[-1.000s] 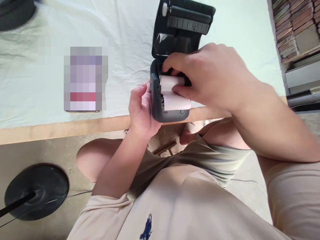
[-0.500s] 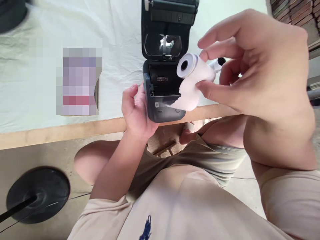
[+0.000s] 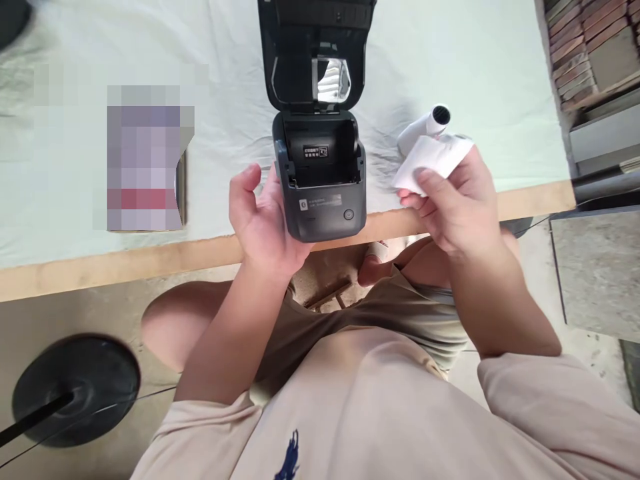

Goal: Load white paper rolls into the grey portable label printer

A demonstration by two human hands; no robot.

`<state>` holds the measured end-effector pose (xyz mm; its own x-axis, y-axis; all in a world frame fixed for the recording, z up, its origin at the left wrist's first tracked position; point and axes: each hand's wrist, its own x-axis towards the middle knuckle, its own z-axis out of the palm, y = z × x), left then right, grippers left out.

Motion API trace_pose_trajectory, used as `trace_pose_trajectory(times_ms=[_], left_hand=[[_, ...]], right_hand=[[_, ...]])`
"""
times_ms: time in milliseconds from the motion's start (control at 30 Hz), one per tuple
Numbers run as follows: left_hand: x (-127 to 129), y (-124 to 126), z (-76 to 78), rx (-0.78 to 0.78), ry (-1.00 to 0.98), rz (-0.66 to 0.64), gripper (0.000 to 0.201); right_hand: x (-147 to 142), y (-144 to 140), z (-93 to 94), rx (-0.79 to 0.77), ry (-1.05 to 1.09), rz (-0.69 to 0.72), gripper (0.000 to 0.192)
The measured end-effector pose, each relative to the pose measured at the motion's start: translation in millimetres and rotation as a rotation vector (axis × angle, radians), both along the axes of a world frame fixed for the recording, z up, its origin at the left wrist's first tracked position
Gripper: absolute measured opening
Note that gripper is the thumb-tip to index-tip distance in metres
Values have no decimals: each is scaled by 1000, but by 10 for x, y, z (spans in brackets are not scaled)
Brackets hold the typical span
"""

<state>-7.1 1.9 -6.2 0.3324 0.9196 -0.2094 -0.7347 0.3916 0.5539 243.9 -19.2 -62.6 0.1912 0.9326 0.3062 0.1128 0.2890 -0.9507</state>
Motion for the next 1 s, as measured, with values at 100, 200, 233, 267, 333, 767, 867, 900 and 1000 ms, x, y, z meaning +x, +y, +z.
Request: trace_pose_trajectory(times_ms=[100, 200, 233, 267, 333, 767, 867, 900, 1000], left_hand=[[4, -3, 26, -4, -15, 4, 41], [4, -8, 52, -23, 13, -7, 42], [3, -8, 54, -26, 3, -6, 42], [2, -7, 52, -28, -16, -3, 42], [2, -2, 37, -20, -51, 8, 42], [7, 9, 20, -56, -64, 52, 29], [21, 6, 40, -45, -122, 50, 31], [22, 4, 44, -43, -139, 47, 31], [13, 2, 42, -49, -125, 24, 32]], right_hand=[[-103, 5, 6, 44, -163, 34, 49], [-96, 50, 46, 91, -296, 48, 53], [-83, 69, 54, 106, -332, 40, 54], [-71, 87, 59, 117, -367, 27, 55], [-57, 116, 71, 126, -438, -14, 54], [200, 97, 494, 119, -743, -331, 39], [337, 296, 387, -31, -877, -291, 60], [357, 367, 335, -74, -897, -261, 66], [370, 523, 217, -98, -917, -184, 67]])
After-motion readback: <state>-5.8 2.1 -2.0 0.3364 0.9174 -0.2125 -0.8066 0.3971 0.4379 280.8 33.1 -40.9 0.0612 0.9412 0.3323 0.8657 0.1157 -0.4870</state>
